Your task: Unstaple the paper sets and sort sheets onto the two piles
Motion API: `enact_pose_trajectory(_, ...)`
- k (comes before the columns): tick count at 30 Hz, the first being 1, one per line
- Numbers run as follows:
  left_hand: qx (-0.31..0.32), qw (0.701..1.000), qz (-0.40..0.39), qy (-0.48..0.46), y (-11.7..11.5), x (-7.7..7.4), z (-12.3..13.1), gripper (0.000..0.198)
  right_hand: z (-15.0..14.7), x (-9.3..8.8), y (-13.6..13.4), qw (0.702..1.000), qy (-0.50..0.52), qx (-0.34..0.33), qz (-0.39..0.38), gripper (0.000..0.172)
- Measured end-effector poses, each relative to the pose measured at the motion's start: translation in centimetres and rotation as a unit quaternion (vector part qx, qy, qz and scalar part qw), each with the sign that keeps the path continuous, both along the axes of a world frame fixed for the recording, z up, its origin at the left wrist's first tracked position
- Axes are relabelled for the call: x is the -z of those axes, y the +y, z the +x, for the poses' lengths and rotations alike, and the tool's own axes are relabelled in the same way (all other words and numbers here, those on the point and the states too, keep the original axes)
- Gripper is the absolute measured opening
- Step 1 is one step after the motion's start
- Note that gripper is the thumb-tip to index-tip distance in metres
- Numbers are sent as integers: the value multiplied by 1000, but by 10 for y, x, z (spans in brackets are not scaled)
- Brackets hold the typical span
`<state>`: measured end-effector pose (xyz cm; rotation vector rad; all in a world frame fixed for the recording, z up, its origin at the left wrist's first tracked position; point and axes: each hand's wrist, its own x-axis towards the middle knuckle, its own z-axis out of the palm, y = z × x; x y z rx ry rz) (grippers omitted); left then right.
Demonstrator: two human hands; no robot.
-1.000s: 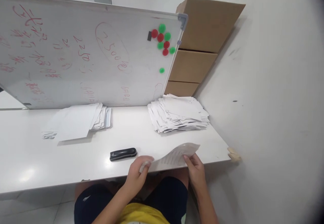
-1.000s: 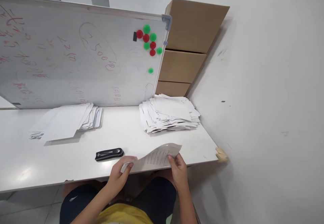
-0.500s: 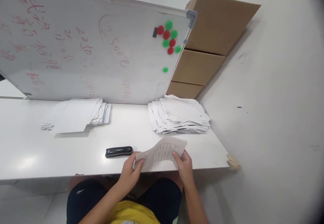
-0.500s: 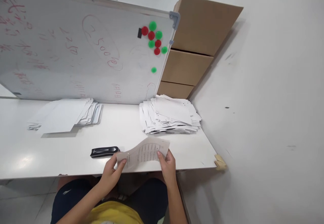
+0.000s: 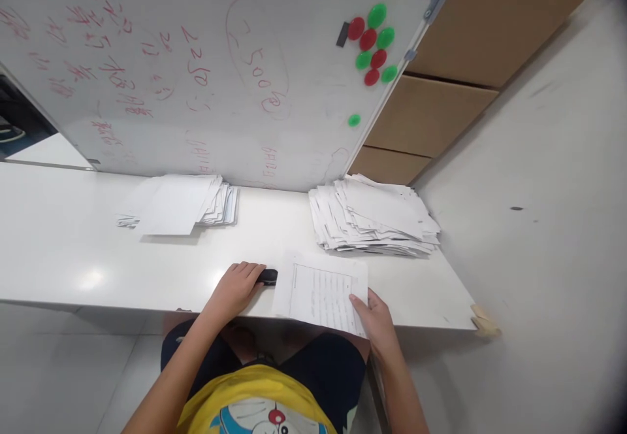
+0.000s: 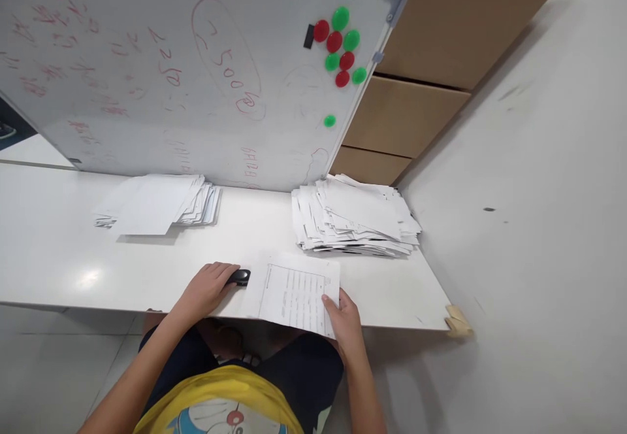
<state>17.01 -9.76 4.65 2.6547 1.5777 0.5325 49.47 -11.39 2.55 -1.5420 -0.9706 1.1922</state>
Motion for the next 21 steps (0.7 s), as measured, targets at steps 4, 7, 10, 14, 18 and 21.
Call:
enact_pose_trajectory(4,-4,1000,27,-15,1,9,0,28,7,3,-6,1000,-21,-3,-12,37)
enact_pose_trajectory(7,0,999,28,-19,2,10,-2,29,10,3,-9,1000,-26,-5,-6,35)
enact_pose_trajectory(10,3,1000,24,-6,3,10,-3,30,6,1,-9,1000,-25,-11,-5,33)
enact_pose_trajectory(14,3,1000,23,3,3,10,-2,30,-3,-2,-7,999,-25,-24,-1,32)
enact_pose_trajectory(18,5,1000,24,-7,3,12,-1,33,-7,-3,-5,999,-37,-39,0,32)
enact_pose_trajectory(21,10,1000,21,-11,1,10,-2,35,-10,-1,-4,997,-43,-70,-10,33)
